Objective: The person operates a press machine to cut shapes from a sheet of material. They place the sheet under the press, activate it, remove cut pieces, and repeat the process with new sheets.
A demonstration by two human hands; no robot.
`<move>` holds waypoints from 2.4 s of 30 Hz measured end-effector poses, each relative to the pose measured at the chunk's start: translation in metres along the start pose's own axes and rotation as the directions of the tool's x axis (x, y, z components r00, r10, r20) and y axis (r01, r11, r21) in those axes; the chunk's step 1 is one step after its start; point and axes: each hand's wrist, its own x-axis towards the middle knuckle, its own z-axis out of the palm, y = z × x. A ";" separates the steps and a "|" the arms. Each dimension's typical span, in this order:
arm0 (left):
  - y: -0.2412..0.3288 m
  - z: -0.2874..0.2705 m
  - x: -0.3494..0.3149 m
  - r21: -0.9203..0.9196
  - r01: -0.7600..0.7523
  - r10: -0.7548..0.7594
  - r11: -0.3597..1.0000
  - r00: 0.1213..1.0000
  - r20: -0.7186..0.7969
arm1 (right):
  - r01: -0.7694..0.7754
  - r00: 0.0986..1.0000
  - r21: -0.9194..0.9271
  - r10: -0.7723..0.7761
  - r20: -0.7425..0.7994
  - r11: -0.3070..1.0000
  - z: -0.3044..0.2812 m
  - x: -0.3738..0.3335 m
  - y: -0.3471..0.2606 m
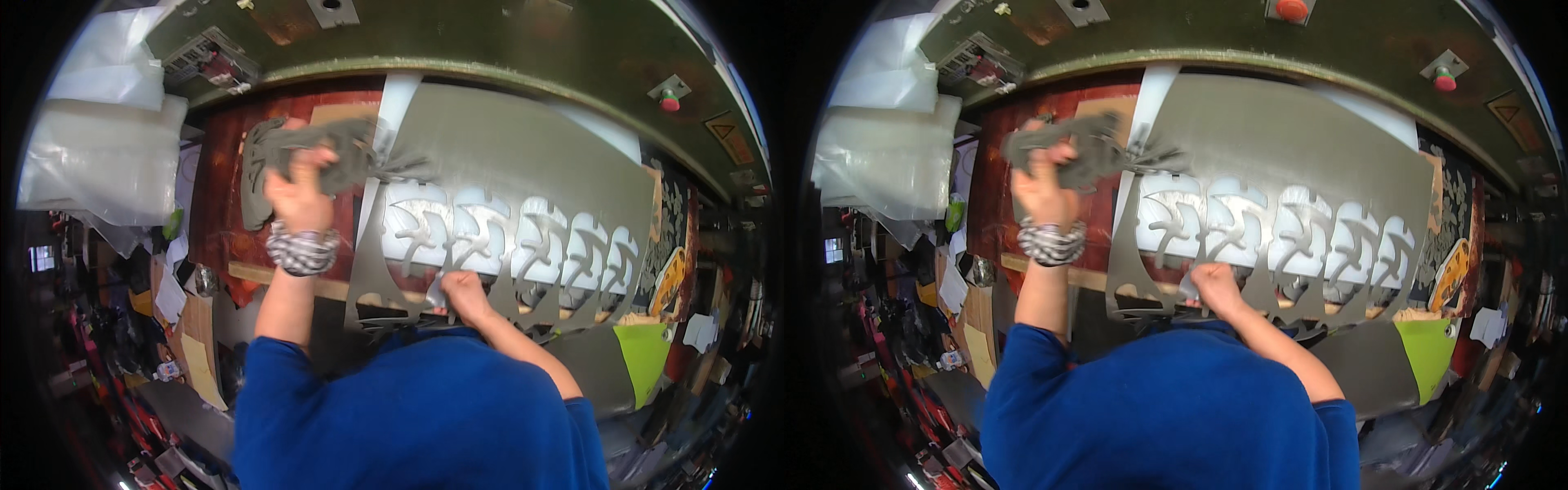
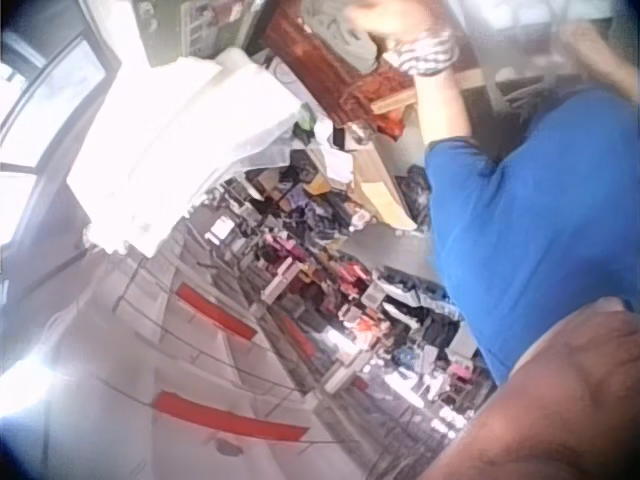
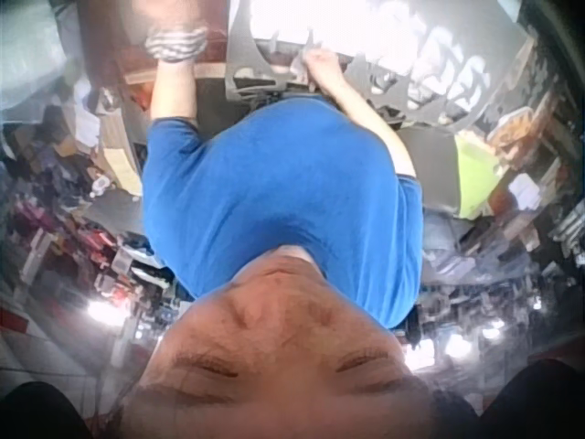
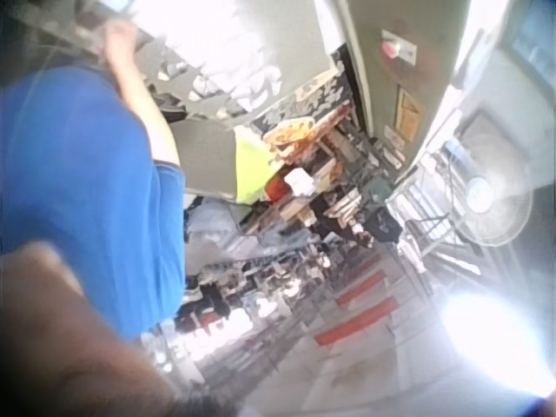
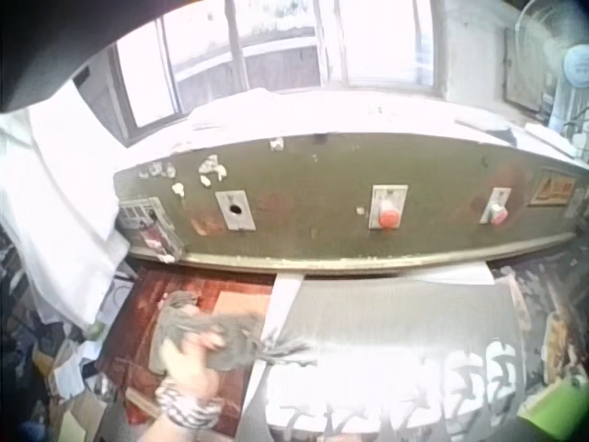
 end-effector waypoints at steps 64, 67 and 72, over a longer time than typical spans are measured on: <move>-0.079 0.036 -0.060 0.765 -0.527 -0.246 0.370 0.739 0.627 | -0.653 -0.091 -0.573 -0.802 -0.590 0.495 -0.347 -0.154 -0.040; -0.073 0.023 -0.089 0.873 -0.402 -0.351 0.277 0.803 0.481 | -0.666 -0.091 -0.484 -0.706 -0.702 0.567 -0.398 -0.170 -0.019; -0.078 0.021 -0.104 0.880 -0.408 -0.258 0.243 0.848 0.464 | -0.549 -0.134 -0.648 -0.821 -0.555 0.528 -0.440 -0.170 -0.011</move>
